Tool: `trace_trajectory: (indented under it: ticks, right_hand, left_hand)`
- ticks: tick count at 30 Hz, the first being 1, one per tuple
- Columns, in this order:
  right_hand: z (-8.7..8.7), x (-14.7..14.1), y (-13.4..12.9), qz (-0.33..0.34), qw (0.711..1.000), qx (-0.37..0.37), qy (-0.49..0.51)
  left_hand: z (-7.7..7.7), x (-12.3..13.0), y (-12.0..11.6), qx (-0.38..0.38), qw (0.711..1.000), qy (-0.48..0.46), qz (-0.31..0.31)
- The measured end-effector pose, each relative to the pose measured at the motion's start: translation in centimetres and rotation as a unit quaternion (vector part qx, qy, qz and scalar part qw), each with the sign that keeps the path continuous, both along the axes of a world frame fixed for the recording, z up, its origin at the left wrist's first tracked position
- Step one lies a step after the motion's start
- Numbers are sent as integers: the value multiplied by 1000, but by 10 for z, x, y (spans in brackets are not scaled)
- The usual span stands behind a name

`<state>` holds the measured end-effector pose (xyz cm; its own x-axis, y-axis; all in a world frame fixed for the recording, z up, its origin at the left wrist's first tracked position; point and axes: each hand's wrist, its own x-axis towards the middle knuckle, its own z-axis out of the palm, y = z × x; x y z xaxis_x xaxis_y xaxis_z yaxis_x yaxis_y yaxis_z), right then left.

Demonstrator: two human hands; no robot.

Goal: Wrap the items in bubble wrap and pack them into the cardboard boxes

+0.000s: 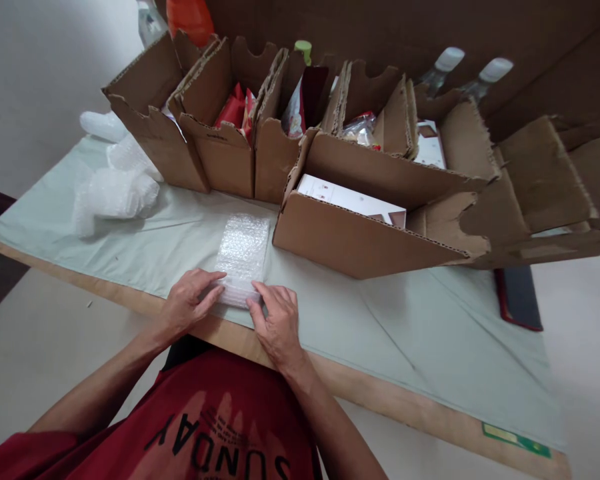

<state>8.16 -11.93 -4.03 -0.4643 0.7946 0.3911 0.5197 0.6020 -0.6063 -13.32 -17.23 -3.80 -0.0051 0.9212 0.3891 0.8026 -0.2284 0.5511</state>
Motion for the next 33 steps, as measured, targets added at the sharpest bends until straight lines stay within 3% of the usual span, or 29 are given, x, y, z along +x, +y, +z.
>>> trace_trajectory:
  ticks: [2,5,9,14,17,21,25,33]
  right_hand:
    - [2,0,-2,-18,998,62,-15]
    - [6,0,-3,38,992,102,-60]
    - [5,-3,4,111,985,77,-109]
    - [12,-2,17,135,989,-9,-63]
    - [15,0,20,121,988,-70,-61]
    - [11,0,18,50,997,6,-66]
    - [6,-2,19,98,985,52,-132]
    - [18,3,23,137,987,-54,-70]
  left_hand:
    - [-4,3,5,18,999,30,14]
    - [-6,6,8,7,998,56,32]
    - [-4,3,2,7,998,28,54]
    - [0,-9,-14,6,999,-25,-44]
    - [0,-10,-14,-12,998,-37,-40]
    - [-3,-6,2,-36,999,2,24]
    - [-5,-5,11,-17,998,30,58]
    - [2,-8,-12,-20,999,-18,-40]
